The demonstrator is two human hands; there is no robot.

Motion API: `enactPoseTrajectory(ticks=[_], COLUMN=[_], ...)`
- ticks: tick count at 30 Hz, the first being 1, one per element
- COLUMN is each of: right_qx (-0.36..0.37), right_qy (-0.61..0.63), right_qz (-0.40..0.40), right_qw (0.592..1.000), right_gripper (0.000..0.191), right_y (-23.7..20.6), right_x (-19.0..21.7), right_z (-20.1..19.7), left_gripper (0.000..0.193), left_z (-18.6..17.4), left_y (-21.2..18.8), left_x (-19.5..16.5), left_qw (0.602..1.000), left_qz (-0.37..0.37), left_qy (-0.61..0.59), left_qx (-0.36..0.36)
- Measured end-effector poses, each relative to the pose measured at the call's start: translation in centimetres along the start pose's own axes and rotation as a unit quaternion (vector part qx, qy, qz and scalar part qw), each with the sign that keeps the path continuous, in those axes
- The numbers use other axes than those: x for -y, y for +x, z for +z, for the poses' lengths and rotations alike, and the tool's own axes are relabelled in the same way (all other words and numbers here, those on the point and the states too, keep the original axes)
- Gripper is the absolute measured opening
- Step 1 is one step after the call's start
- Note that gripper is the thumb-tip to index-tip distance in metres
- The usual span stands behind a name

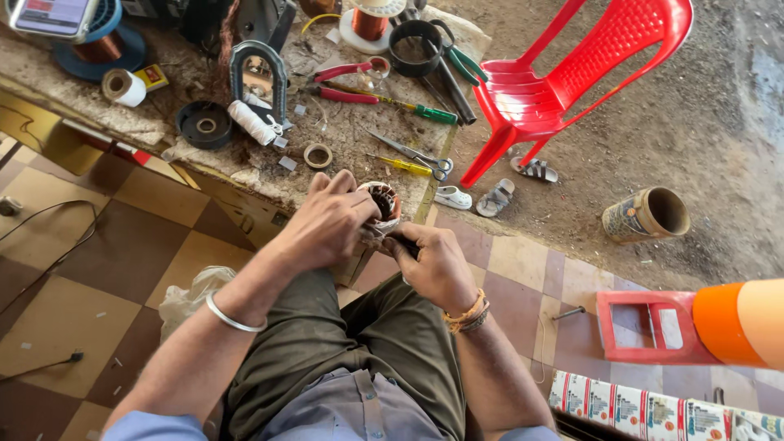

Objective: The person winds white thread around a cylindrical copper-wound coil held in the left hand, using the right hand to guide and tighten the thread. The person then uses scissors to cut the thread and briefly inspects the coil.

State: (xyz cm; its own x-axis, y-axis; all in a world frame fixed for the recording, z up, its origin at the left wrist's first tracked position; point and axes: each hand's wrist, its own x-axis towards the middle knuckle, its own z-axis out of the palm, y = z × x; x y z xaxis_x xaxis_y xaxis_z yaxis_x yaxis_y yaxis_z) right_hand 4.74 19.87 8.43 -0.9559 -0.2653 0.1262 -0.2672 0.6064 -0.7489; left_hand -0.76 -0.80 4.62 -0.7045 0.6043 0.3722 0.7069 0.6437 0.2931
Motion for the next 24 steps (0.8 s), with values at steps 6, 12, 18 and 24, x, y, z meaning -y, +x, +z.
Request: enactPoseTrajectory(ticks=[6,12,18,24], right_qx=[-0.002,-0.014,-0.074,-0.189], right_qy=[-0.009,0.021,0.027,0.032], right_qz=[0.012,0.078,0.094,-0.022], right_qw=[1.000,0.997,0.992,0.981], right_gripper=[0.017,0.017,0.016,0.010], right_y=[0.0,-0.1,-1.1,-5.2], right_x=[-0.3,-0.3,0.6,-0.1], right_z=[1.0,1.7,1.4,0.3], left_gripper=[0.036,0.040,0.030,0.021], left_z=[-0.6,0.6,1.9,1.6], left_y=[-0.7,-1.4,-1.4,-1.6], left_x=[1.4,1.8,1.4,0.4], left_qw=[0.993,0.978,0.981,0.970], left_qz=[-0.005,-0.040,-0.033,-0.043], left_qy=[-0.118,-0.202,-0.185,-0.216], left_qx=[-0.003,-0.026,-0.055,-0.104])
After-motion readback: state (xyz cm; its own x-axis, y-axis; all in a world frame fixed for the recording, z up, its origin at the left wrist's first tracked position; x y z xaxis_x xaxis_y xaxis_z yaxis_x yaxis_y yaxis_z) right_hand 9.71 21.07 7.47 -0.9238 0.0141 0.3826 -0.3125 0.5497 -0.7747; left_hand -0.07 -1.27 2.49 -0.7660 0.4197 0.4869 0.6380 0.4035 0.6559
